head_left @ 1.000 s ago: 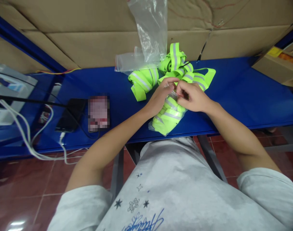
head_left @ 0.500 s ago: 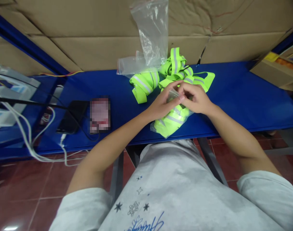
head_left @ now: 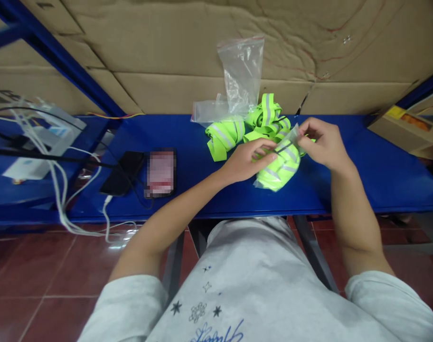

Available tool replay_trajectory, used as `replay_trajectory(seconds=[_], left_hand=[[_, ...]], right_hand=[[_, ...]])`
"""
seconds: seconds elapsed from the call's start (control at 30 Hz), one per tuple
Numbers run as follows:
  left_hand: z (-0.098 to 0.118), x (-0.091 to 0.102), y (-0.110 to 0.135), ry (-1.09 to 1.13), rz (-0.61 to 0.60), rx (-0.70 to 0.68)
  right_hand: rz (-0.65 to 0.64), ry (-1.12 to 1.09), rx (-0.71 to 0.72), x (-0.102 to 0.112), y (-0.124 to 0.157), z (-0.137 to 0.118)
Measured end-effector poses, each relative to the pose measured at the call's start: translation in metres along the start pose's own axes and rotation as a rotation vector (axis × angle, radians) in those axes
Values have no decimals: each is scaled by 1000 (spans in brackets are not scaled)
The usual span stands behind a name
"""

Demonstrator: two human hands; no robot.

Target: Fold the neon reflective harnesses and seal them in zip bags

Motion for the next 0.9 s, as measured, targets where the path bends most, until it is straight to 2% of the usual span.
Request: replay_trajectory(seconds=[0.07, 0.13, 0.2, 0.27, 0.3, 0.4, 0.47, 0.57, 0.73, 0.9], left_hand=[[2, 15, -4, -189, 130, -77], [3, 35, -8, -447, 327, -111], [1, 57, -11, -694, 532, -29], [-4, 74, -13, -842, 631, 132], [-7, 81, -14, -878, 644, 206], [-18, 88, -15, -931, 605, 341], [-23, 87, -16, -968, 561, 376], [-27, 84, -15, -999, 530, 379], [-15, 82, -13, -1074, 543, 344], [2, 69, -9, -1101, 328, 417]], right_hand=[[44, 28, -66, 8, 0, 7], [117, 55, -140, 17, 0, 15], [229, 111, -214, 31, 1, 25], [380, 208, -304, 49, 2, 38], [458, 268, -360, 59, 4, 46], [624, 452, -558, 83, 12, 68], [646, 542, -692, 91, 19, 80], [590, 606, -838, 91, 24, 89], [484, 617, -926, 84, 24, 90], [446, 624, -981, 78, 24, 89]])
Point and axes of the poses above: each hand's wrist, its own y-axis away from the middle knuckle, its own x-axis out of the back of the hand, z = x × y, the point moved 1 cm from there along -y, towards the middle knuckle, and after that the axes turned 10 degrees about y, right-handed, at the moved point
